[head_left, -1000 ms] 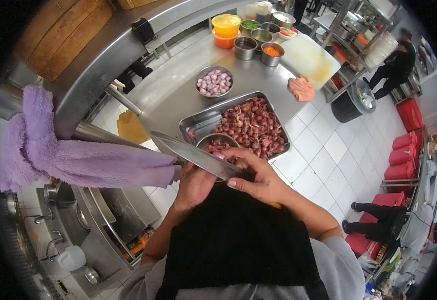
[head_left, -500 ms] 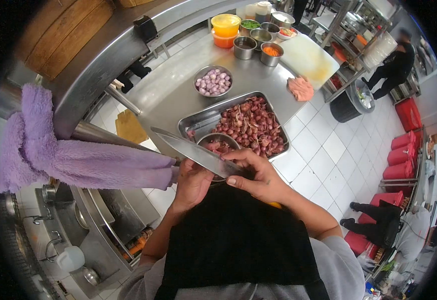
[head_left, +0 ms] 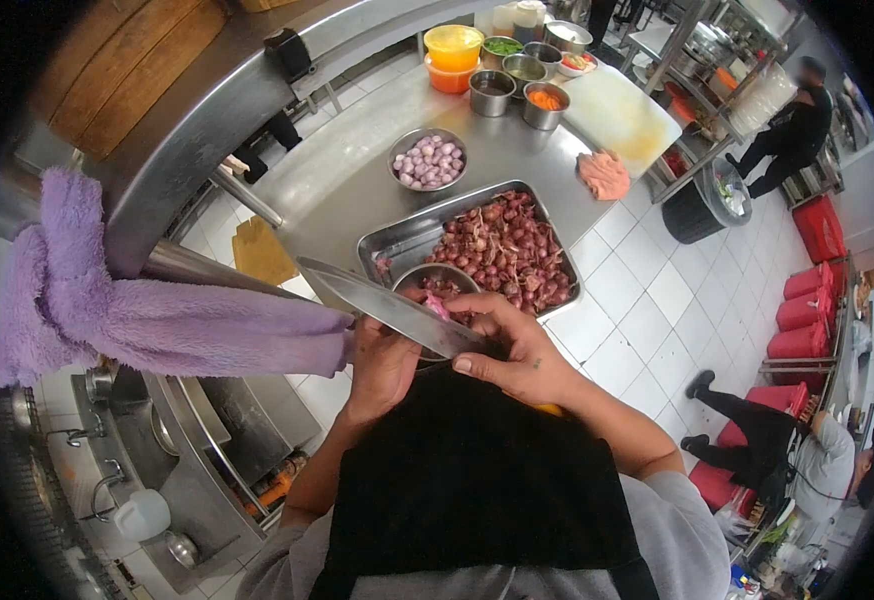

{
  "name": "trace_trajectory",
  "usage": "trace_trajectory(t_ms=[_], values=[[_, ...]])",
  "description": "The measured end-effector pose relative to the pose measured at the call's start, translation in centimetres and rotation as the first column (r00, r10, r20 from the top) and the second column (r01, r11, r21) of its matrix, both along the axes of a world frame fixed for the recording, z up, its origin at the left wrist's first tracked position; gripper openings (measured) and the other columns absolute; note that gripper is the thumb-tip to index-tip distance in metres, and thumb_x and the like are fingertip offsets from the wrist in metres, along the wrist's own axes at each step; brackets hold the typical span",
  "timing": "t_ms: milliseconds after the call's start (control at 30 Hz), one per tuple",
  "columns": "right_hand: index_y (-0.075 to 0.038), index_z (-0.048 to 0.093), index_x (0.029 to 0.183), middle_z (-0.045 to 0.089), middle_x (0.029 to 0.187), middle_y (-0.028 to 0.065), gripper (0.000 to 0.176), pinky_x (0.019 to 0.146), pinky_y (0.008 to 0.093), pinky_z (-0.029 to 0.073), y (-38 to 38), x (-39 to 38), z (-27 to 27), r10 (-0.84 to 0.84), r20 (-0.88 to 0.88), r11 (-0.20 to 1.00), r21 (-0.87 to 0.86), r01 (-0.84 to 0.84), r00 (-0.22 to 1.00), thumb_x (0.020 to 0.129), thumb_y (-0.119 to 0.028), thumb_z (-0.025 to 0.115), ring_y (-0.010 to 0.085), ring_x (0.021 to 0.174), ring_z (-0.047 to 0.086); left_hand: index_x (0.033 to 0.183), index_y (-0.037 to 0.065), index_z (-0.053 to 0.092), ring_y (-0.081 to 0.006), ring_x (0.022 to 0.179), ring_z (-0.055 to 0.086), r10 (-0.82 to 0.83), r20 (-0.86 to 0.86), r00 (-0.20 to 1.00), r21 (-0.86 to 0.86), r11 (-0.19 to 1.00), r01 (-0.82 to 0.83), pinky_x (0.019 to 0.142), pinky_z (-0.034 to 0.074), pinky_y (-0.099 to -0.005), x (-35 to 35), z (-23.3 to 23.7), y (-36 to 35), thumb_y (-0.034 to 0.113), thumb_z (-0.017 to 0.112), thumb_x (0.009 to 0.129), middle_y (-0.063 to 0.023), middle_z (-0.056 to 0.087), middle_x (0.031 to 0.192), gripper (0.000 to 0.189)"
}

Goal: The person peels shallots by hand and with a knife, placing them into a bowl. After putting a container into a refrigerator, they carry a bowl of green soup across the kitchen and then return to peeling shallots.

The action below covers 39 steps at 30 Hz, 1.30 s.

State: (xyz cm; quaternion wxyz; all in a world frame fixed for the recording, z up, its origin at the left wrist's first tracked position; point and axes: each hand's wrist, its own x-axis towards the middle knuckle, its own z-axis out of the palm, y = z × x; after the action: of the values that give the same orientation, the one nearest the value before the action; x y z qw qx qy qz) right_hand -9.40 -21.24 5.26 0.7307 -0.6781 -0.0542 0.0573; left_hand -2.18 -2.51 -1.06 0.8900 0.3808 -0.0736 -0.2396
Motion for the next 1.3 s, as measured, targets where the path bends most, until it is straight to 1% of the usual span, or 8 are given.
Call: trace_trajectory(t_ms=[100, 200, 267, 400, 667, 867, 1067, 1300], values=[[-0.005, 0.05, 0.132, 0.062, 0.1, 0.0037, 0.05, 0.084, 0.0264, 0.046, -0.1, 0.2, -0.6, -0.001, 0.044, 1.0, -0.024, 0.002, 0.999, 0.088, -0.008, 0.072, 0.0092, 0.092, 0.057, 0.12, -0.001, 0.056, -0.0208, 0.107, 0.061, 0.025, 0.101, 0.995, -0.002, 1.0, -0.025, 0.097, 0.048, -0.0382, 0.0, -0.4, 0.0, 0.004, 0.064, 0.09, -0.011, 0.063, 0.115, 0.032], [-0.005, 0.052, 0.131, 0.062, 0.097, 0.0024, 0.045, 0.073, 0.0254, 0.047, -0.5, 0.5, -1.1, 0.01, 0.034, 0.992, 0.124, -0.014, 0.999, 0.09, -0.011, 0.069, 0.0081, 0.082, 0.057, 0.118, -0.001, 0.058, -0.0217, 0.105, 0.062, 0.037, 0.078, 0.996, -0.042, 0.999, -0.034, 0.093, 0.049, -0.0368, 0.0, 0.5, -0.3, 0.002, 0.062, 0.091, -0.0112, 0.064, 0.114, 0.027], [-0.006, 0.052, 0.131, 0.06, 0.087, 0.0002, 0.042, 0.059, 0.0233, 0.042, -1.3, 0.5, -1.1, 0.143, -0.212, 0.899, 0.436, -0.037, 0.967, 0.093, -0.019, 0.066, 0.0066, 0.069, 0.053, 0.12, -0.001, 0.059, -0.0183, 0.102, 0.063, -0.055, 0.037, 0.998, -0.014, 0.998, 0.055, 0.086, 0.052, -0.0335, 0.2, 1.4, -0.4, 0.002, 0.064, 0.09, -0.0107, 0.065, 0.113, 0.03], [-0.009, 0.052, 0.132, 0.053, 0.072, -0.0021, 0.044, 0.051, 0.0223, 0.036, -1.9, 0.8, -1.5, 0.135, -0.234, 0.869, 0.495, -0.002, 0.963, 0.094, -0.029, 0.064, 0.0071, 0.059, 0.048, 0.12, -0.001, 0.059, -0.0182, 0.101, 0.063, -0.074, 0.039, 0.997, 0.005, 0.997, 0.074, 0.08, 0.052, -0.0323, 0.4, 1.0, -0.4, 0.003, 0.062, 0.092, -0.0111, 0.066, 0.113, 0.029], [-0.01, 0.05, 0.133, 0.05, 0.073, -0.0023, 0.047, 0.051, 0.0221, 0.035, -1.4, 0.8, -1.0, 0.12, -0.213, 0.921, 0.387, -0.028, 0.97, 0.094, -0.031, 0.065, 0.0073, 0.058, 0.047, 0.121, -0.001, 0.059, -0.02, 0.099, 0.064, -0.024, -0.023, 0.999, 0.004, 1.0, 0.024, 0.08, 0.052, -0.0329, 0.0, 1.9, -0.9, 0.002, 0.061, 0.093, -0.0123, 0.065, 0.114, 0.028], [-0.01, 0.05, 0.133, 0.049, 0.073, -0.0026, 0.045, 0.05, 0.0222, 0.032, -2.3, 1.2, -2.2, 0.08, -0.326, 0.841, 0.53, 0.112, 0.942, 0.095, -0.03, 0.064, 0.0069, 0.059, 0.045, 0.124, 0.0, 0.057, -0.0211, 0.1, 0.064, -0.085, -0.049, 0.995, 0.035, 0.996, 0.087, 0.077, 0.052, -0.0336, 0.7, 1.6, 0.1, 0.002, 0.061, 0.093, -0.0147, 0.064, 0.117, 0.031], [-0.01, 0.047, 0.138, 0.05, 0.075, -0.0032, 0.052, 0.052, 0.021, 0.035, -1.8, 1.2, -3.1, 0.075, -0.385, 0.928, 0.363, 0.077, 0.92, 0.094, -0.031, 0.065, 0.0072, 0.06, 0.046, 0.122, 0.0, 0.057, -0.0209, 0.099, 0.065, 0.025, -0.023, 0.999, 0.056, 0.998, -0.023, 0.08, 0.054, -0.033, 0.6, 1.0, 0.3, 0.003, 0.062, 0.093, -0.0136, 0.066, 0.112, 0.03], [-0.009, 0.045, 0.14, 0.056, 0.086, -0.0036, 0.051, 0.066, 0.0208, 0.037, -0.7, 0.7, -1.3, 0.107, -0.167, 0.962, 0.267, -0.06, 0.98, 0.094, -0.017, 0.066, 0.0044, 0.075, 0.048, 0.119, -0.001, 0.058, -0.0179, 0.099, 0.065, 0.06, 0.089, 0.994, 0.119, 0.99, -0.071, 0.08, 0.055, -0.0307, 0.3, 0.9, 0.2, -0.005, 0.061, 0.09, -0.0095, 0.066, 0.11, 0.03]])
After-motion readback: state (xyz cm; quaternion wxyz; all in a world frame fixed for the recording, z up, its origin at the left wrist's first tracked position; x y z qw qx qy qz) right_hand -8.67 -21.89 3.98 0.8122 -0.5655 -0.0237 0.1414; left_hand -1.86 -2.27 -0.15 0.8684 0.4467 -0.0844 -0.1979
